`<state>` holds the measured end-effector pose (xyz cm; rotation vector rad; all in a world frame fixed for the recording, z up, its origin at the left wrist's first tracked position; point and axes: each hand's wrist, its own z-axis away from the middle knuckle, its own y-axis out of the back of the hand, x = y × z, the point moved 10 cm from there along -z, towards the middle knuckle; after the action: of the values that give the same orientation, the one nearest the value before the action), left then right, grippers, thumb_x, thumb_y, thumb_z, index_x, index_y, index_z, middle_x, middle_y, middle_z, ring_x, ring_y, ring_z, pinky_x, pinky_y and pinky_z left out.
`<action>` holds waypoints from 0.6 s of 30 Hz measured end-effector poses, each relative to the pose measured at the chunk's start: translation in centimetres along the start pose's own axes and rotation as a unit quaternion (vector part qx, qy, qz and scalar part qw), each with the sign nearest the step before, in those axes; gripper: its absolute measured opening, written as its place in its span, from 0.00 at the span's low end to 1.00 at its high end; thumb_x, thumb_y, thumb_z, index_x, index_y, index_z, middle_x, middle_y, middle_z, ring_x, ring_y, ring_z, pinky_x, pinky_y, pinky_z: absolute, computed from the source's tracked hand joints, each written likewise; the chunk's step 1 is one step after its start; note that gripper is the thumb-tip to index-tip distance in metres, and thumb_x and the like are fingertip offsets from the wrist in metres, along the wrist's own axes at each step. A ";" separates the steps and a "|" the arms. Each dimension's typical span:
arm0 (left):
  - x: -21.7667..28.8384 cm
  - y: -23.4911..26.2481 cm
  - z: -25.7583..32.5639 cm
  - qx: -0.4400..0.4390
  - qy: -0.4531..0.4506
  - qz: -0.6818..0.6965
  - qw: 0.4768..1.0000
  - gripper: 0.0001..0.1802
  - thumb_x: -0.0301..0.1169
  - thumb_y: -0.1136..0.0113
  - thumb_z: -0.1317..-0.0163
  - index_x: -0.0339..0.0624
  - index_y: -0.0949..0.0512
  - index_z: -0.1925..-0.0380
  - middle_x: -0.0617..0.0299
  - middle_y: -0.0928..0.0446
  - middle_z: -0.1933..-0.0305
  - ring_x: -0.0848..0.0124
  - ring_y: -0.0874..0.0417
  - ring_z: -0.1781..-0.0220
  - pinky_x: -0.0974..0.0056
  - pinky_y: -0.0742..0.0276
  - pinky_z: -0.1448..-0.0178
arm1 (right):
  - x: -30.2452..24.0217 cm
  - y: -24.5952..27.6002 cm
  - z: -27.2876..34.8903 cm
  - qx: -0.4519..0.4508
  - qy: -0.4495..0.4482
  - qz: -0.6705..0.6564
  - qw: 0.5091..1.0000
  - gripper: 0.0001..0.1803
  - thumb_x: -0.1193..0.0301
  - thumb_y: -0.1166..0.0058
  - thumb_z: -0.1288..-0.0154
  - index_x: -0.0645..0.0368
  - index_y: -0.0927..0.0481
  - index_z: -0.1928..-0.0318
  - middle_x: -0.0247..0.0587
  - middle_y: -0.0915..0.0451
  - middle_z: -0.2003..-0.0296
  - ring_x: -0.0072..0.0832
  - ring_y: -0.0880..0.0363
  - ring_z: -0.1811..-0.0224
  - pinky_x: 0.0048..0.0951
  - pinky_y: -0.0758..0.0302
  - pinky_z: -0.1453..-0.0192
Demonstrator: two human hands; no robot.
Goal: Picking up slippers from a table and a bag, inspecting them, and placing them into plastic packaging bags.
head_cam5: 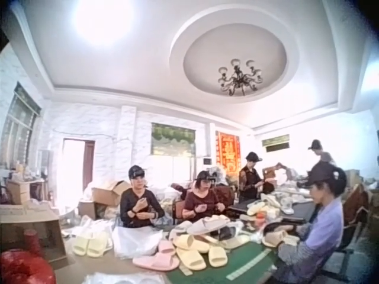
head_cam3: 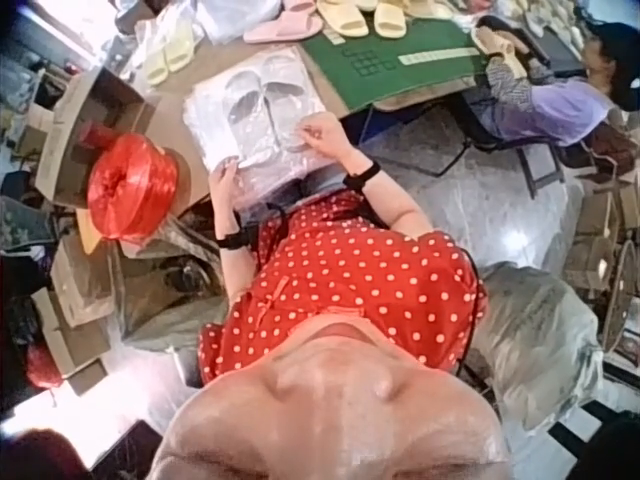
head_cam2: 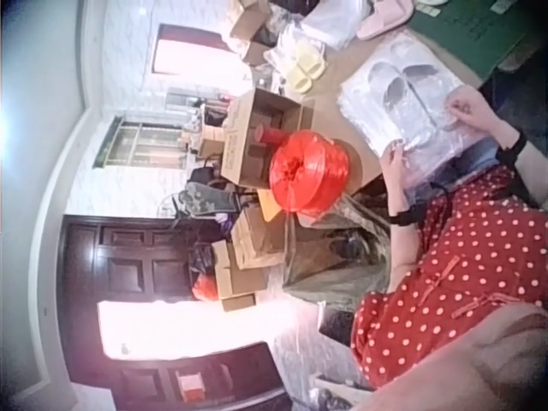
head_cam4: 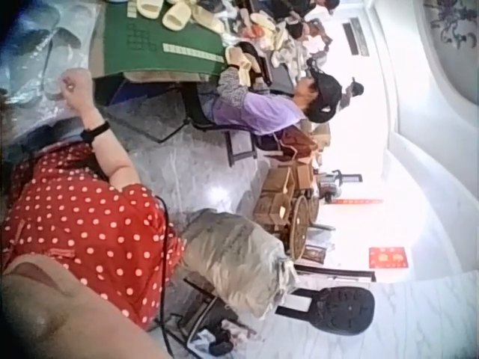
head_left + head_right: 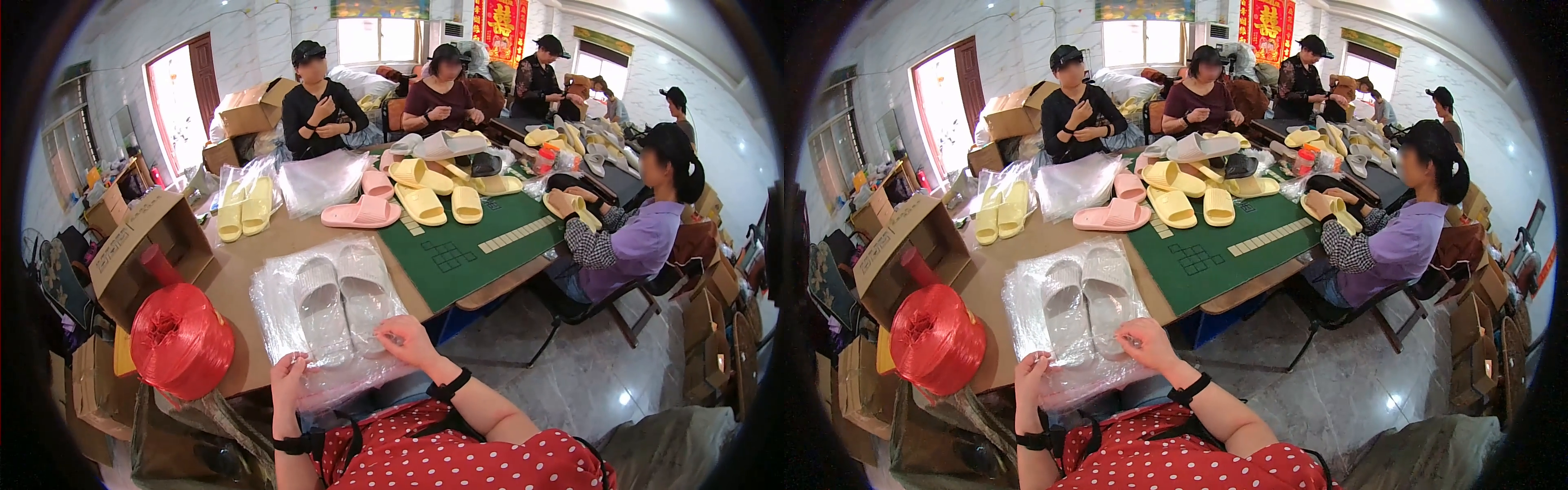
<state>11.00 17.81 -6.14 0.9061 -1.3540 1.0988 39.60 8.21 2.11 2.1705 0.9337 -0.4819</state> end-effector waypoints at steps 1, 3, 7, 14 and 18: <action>-0.1 -0.1 -0.2 -0.009 0.005 -0.002 1.000 0.11 0.28 0.42 0.30 0.31 0.20 0.55 0.61 0.19 0.66 0.66 0.12 0.64 0.66 0.22 0.59 | 0.2 0.1 0.1 0.006 -0.007 -0.008 1.000 0.07 0.70 0.36 0.41 0.56 0.15 0.62 0.39 0.14 0.62 0.40 0.17 0.57 0.38 0.24 0.50; 0.2 0.2 0.1 -0.002 0.007 -0.013 1.000 0.11 0.28 0.42 0.30 0.31 0.20 0.55 0.61 0.19 0.66 0.65 0.12 0.64 0.66 0.22 0.59 | 0.2 0.1 0.1 0.016 -0.013 -0.010 1.000 0.07 0.70 0.36 0.41 0.56 0.15 0.62 0.39 0.14 0.62 0.40 0.17 0.57 0.38 0.24 0.50; 0.3 0.4 -0.1 -0.002 -0.007 -0.008 1.000 0.11 0.28 0.43 0.30 0.30 0.19 0.56 0.62 0.20 0.67 0.65 0.12 0.64 0.66 0.22 0.60 | -0.6 -0.1 0.0 0.011 -0.004 -0.006 1.000 0.07 0.70 0.37 0.41 0.57 0.16 0.62 0.38 0.15 0.62 0.40 0.17 0.57 0.38 0.24 0.50; -0.3 0.7 -0.1 -0.010 -0.019 -0.003 1.000 0.10 0.27 0.43 0.30 0.30 0.20 0.57 0.60 0.19 0.64 0.64 0.12 0.66 0.65 0.19 0.60 | -1.2 0.0 -0.1 0.009 0.006 0.006 1.000 0.07 0.71 0.37 0.41 0.56 0.16 0.61 0.37 0.15 0.62 0.38 0.18 0.57 0.37 0.25 0.48; -0.1 0.1 -0.2 -0.013 -0.024 0.017 1.000 0.09 0.27 0.43 0.29 0.31 0.20 0.57 0.60 0.19 0.64 0.64 0.13 0.66 0.64 0.18 0.59 | -0.8 0.0 -0.1 0.000 -0.015 0.002 1.000 0.07 0.71 0.37 0.41 0.56 0.16 0.61 0.36 0.15 0.62 0.38 0.18 0.57 0.37 0.25 0.49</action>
<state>11.02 18.05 -6.27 0.8987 -1.4233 1.0894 39.09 7.95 2.64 2.1585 0.9135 -0.5105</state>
